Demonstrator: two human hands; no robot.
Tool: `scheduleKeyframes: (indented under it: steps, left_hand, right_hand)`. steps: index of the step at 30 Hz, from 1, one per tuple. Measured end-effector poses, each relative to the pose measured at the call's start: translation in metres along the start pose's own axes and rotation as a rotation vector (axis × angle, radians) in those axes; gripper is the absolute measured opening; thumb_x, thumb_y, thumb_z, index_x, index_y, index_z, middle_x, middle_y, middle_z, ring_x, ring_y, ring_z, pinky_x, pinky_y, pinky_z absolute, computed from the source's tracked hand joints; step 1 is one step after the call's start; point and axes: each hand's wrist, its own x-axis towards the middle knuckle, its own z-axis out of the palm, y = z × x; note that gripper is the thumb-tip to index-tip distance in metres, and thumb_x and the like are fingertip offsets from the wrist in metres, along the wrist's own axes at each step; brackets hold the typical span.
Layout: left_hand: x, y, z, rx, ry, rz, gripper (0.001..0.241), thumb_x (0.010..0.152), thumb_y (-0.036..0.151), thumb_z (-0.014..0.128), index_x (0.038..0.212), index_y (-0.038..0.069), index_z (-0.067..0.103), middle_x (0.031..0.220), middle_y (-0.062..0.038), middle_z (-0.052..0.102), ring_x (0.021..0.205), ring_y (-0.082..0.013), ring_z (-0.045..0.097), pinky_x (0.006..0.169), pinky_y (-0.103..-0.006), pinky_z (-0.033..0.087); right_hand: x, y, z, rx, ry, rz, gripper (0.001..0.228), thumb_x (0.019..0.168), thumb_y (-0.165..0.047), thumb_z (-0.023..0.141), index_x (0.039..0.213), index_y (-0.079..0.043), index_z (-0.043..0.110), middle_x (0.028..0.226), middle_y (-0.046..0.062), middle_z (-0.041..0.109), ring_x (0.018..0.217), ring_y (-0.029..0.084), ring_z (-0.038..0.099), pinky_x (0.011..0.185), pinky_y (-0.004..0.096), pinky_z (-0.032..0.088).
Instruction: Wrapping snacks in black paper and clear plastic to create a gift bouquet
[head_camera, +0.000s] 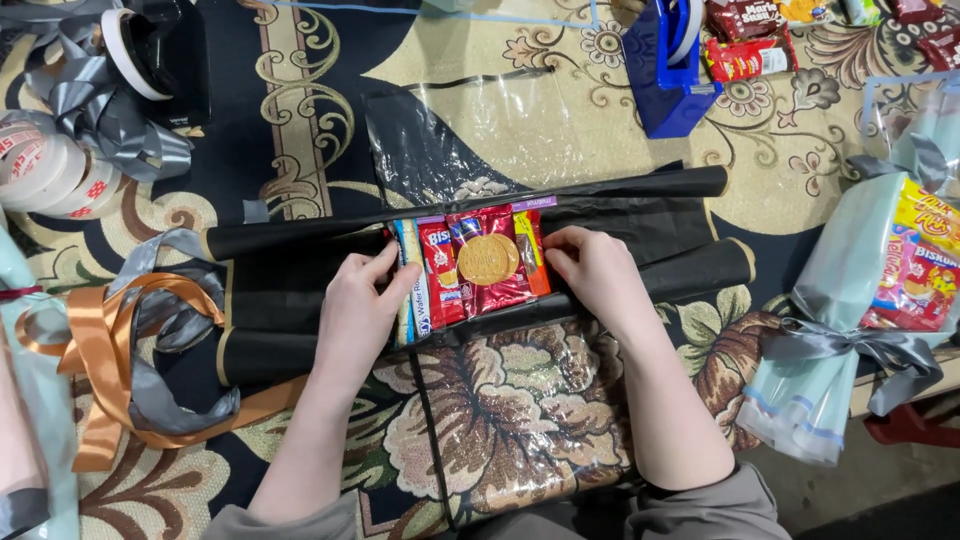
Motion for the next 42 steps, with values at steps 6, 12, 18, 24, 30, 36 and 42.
scheduleKeyframes:
  steps: [6, 12, 18, 24, 30, 36, 42]
  left_hand:
    - [0.0, -0.002, 0.001, 0.001, 0.002, -0.004, 0.056, 0.092, 0.045, 0.072, 0.14, 0.017, 0.065, 0.115, -0.013, 0.067, 0.11, -0.0304, 0.068, 0.092, -0.0425, 0.054]
    - [-0.001, -0.002, 0.002, 0.009, 0.0, -0.004, 0.054, 0.092, 0.045, 0.071, 0.14, 0.019, 0.065, 0.117, -0.01, 0.067, 0.11, -0.0283, 0.069, 0.091, -0.0414, 0.054]
    - [0.001, -0.005, 0.005, 0.01, 0.004, 0.013, 0.055, 0.093, 0.046, 0.071, 0.14, 0.018, 0.065, 0.118, -0.011, 0.067, 0.111, -0.0301, 0.068, 0.091, -0.0422, 0.054]
    - [-0.001, -0.005, 0.008, 0.061, -0.005, 0.041, 0.056, 0.093, 0.047, 0.069, 0.141, 0.018, 0.064, 0.118, -0.012, 0.065, 0.111, -0.0359, 0.067, 0.091, -0.0449, 0.055]
    - [-0.001, -0.003, 0.003, 0.005, -0.001, 0.008, 0.057, 0.091, 0.047, 0.071, 0.141, 0.019, 0.064, 0.117, -0.012, 0.066, 0.11, -0.0334, 0.069, 0.091, -0.045, 0.055]
    - [-0.001, 0.001, -0.002, -0.052, -0.023, -0.017, 0.054, 0.096, 0.04, 0.064, 0.147, 0.021, 0.058, 0.12, -0.013, 0.066, 0.114, -0.0304, 0.069, 0.095, -0.0444, 0.054]
    - [0.001, -0.004, 0.002, 0.053, -0.051, 0.004, 0.049, 0.097, 0.043, 0.063, 0.143, 0.025, 0.063, 0.117, -0.01, 0.066, 0.11, -0.0308, 0.069, 0.092, -0.0447, 0.055]
  right_hand:
    - [0.007, -0.002, 0.001, -0.015, -0.031, 0.015, 0.026, 0.094, -0.02, 0.067, 0.117, -0.014, 0.077, 0.106, 0.013, 0.079, 0.11, 0.037, 0.071, 0.097, 0.048, 0.054]
    - [0.013, 0.0, 0.008, 0.013, -0.012, -0.006, 0.023, 0.092, -0.021, 0.071, 0.113, -0.015, 0.077, 0.104, 0.011, 0.079, 0.108, 0.034, 0.073, 0.094, 0.047, 0.055]
    - [0.013, 0.0, 0.005, -0.057, -0.025, -0.028, 0.019, 0.09, -0.019, 0.072, 0.107, -0.015, 0.079, 0.103, 0.011, 0.079, 0.107, 0.038, 0.071, 0.096, 0.05, 0.054]
    - [0.021, 0.01, 0.01, -0.004, -0.088, -0.061, 0.021, 0.087, -0.017, 0.073, 0.107, -0.015, 0.079, 0.102, 0.01, 0.078, 0.107, 0.037, 0.072, 0.095, 0.049, 0.054]
    - [0.008, 0.002, -0.003, 0.006, -0.068, -0.016, 0.023, 0.092, -0.021, 0.071, 0.112, -0.013, 0.079, 0.109, 0.011, 0.078, 0.11, 0.037, 0.07, 0.098, 0.049, 0.053]
    - [0.018, 0.011, 0.0, 0.263, -0.039, -0.038, 0.027, 0.097, -0.008, 0.061, 0.12, -0.007, 0.075, 0.101, 0.015, 0.08, 0.092, 0.024, 0.077, 0.087, 0.038, 0.058]
    - [0.013, -0.006, 0.002, 0.022, -0.105, -0.21, 0.031, 0.097, -0.006, 0.058, 0.123, -0.01, 0.072, 0.115, 0.014, 0.072, 0.112, 0.043, 0.067, 0.095, 0.054, 0.052]
